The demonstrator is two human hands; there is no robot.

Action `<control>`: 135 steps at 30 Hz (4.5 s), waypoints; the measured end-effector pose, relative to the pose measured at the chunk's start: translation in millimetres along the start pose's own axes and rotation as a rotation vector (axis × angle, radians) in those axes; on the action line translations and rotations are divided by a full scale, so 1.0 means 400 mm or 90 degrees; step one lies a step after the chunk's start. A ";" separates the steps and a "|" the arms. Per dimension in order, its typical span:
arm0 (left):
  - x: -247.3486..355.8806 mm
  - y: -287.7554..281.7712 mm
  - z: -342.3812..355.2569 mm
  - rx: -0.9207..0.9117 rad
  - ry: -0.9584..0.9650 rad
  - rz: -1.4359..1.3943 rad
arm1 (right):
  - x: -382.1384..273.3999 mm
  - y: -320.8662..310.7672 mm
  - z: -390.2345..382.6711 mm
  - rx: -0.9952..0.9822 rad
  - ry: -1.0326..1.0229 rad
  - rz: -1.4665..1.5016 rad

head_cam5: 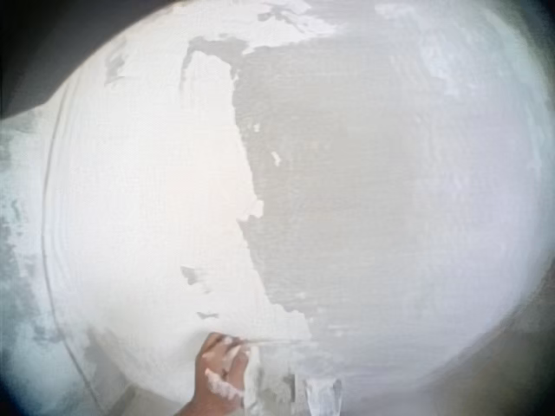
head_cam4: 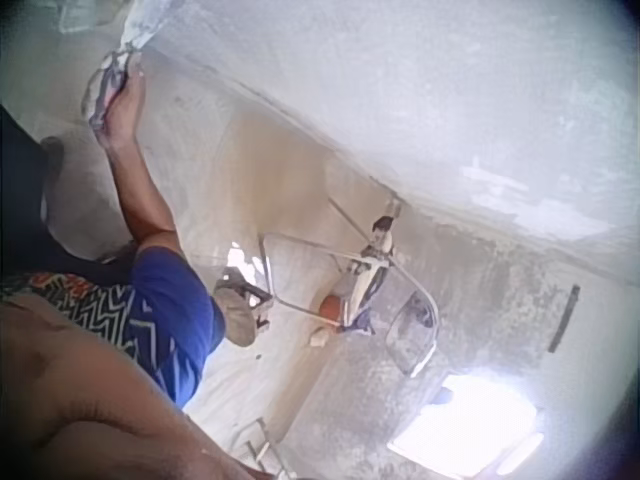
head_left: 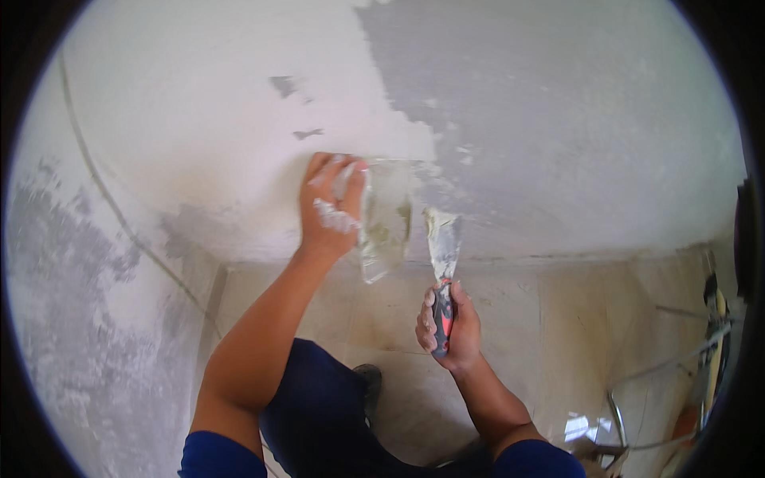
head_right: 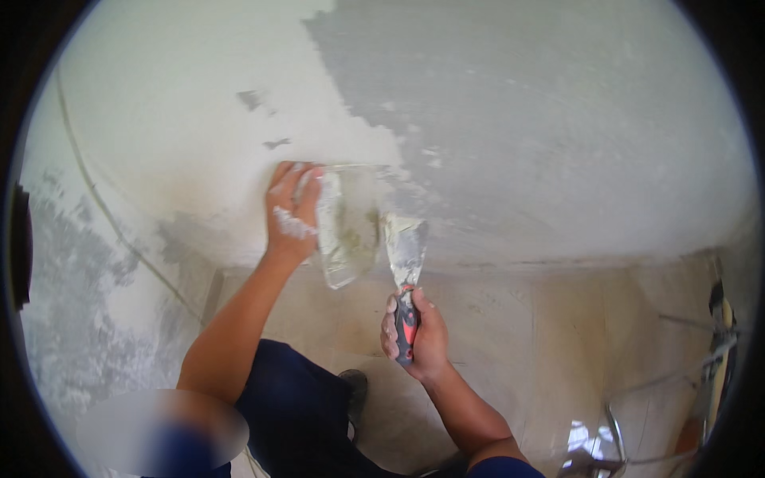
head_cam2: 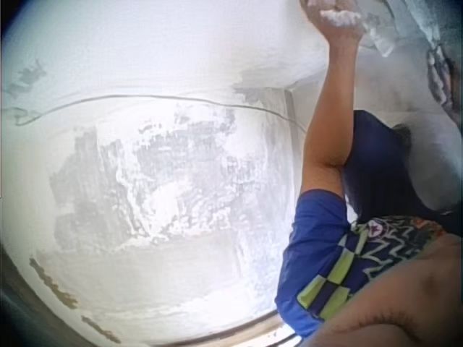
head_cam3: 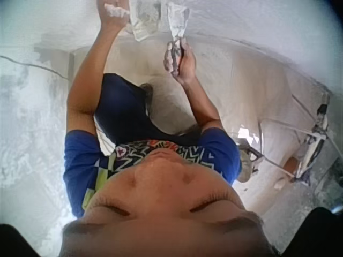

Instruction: The person applies plaster to a wall using a putty knife after scooping the material from a small plastic container.

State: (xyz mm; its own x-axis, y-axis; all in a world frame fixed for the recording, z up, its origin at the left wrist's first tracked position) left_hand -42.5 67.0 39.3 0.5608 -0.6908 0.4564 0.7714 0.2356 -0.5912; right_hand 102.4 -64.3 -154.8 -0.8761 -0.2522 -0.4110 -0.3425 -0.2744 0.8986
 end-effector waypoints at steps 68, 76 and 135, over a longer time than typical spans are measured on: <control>0.058 0.048 0.017 -0.274 0.007 -0.203 | -0.127 -0.441 0.236 0.625 -0.260 -0.931; 0.037 0.000 0.014 -0.237 0.003 -0.221 | 0.124 -0.241 0.231 0.402 -0.202 -0.756; 0.014 0.051 0.009 -0.343 -0.073 -0.192 | -0.081 -0.628 -0.094 0.721 -0.197 -0.322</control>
State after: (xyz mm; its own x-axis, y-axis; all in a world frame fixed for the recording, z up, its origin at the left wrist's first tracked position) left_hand -22.5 70.5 32.2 0.3935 -0.5887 0.7061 0.6578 -0.3562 -0.6636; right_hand 229.6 -21.9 -372.7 -0.5536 -0.0843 -0.8285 -0.6228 0.7023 0.3447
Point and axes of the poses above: each hand's wrist, its own z-axis towards the middle knuckle, its own y-axis out of the palm, x = y × z, the point moved 8 cm from there along z, towards the middle knuckle, and after that the axes turned 12 degrees about -x, right-handed, at the moved point
